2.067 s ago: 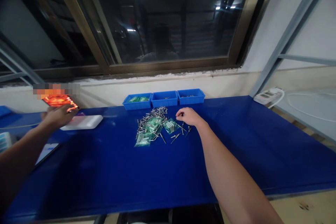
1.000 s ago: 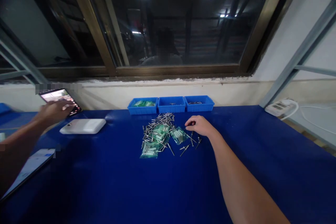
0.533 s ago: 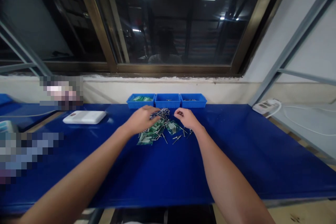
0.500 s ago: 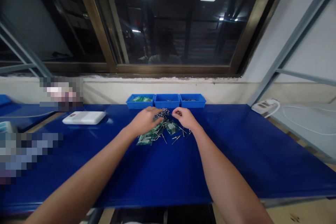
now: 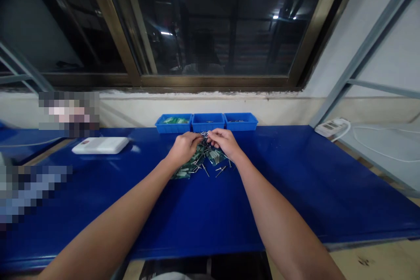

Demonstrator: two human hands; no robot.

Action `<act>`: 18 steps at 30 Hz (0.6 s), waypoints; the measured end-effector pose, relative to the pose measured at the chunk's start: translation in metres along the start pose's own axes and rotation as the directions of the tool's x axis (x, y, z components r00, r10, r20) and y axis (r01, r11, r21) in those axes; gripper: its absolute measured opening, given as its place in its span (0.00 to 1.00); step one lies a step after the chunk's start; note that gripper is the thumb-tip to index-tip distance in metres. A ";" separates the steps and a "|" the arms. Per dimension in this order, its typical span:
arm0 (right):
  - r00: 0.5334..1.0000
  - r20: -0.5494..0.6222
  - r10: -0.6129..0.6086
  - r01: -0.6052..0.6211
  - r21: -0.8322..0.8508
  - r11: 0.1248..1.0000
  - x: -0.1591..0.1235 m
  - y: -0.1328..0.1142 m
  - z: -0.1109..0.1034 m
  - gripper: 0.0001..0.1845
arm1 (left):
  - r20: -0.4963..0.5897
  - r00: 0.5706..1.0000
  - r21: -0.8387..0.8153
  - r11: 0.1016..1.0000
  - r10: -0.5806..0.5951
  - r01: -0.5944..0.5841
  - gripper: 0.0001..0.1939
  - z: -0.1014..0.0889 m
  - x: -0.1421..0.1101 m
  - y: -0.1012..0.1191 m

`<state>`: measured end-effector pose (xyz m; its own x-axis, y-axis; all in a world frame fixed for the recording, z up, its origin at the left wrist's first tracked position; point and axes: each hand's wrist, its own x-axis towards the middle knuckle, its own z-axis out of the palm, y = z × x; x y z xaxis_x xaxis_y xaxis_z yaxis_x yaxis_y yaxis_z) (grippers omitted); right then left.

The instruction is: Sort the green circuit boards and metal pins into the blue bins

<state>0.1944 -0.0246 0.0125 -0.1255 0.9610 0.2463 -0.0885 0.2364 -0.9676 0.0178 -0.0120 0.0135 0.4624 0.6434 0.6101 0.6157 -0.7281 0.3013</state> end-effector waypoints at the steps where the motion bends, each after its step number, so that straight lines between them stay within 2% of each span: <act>1: 1.000 0.003 0.000 0.000 0.021 1.000 -0.001 -0.002 0.000 0.18 | -0.003 1.000 -0.006 1.000 0.006 -0.006 0.12 0.001 0.000 0.001; 6: 1.000 -0.007 -0.011 0.011 0.036 0.999 0.000 -0.005 -0.002 0.21 | -0.001 1.000 -0.056 0.998 0.027 -0.027 0.12 0.002 0.001 0.004; 10: 0.978 -0.200 -0.057 0.025 -0.158 0.987 0.006 0.002 -0.017 0.31 | -0.109 0.994 0.013 1.000 -0.009 0.011 0.19 -0.004 0.001 -0.001; 12: 0.937 -0.323 -0.135 0.017 -0.343 0.939 0.007 0.005 -0.030 0.33 | -0.157 0.986 0.070 0.995 -0.062 0.073 0.17 -0.007 0.001 -0.006; 14: 0.890 -0.396 -0.226 -0.008 -0.508 0.861 0.008 0.006 -0.043 0.35 | -0.193 0.973 0.115 0.981 -0.130 0.154 0.15 -0.011 0.000 -0.013; 16: 0.854 -0.409 -0.323 -0.002 -0.622 0.783 0.009 0.005 -0.055 0.37 | -0.215 0.957 0.154 0.961 -0.195 0.230 0.14 -0.014 0.000 -0.020; 18: 0.839 -0.400 -0.369 -0.007 -0.686 0.728 0.012 0.004 -0.064 0.37 | -0.217 0.945 0.183 0.940 -0.246 0.287 0.13 -0.016 -0.001 -0.028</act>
<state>0.2558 -0.0029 0.0079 0.3228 0.7761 0.5417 0.6142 0.2637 -0.7438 -0.0098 0.0036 0.0161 0.1469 0.7354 0.6615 0.8285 -0.4568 0.3238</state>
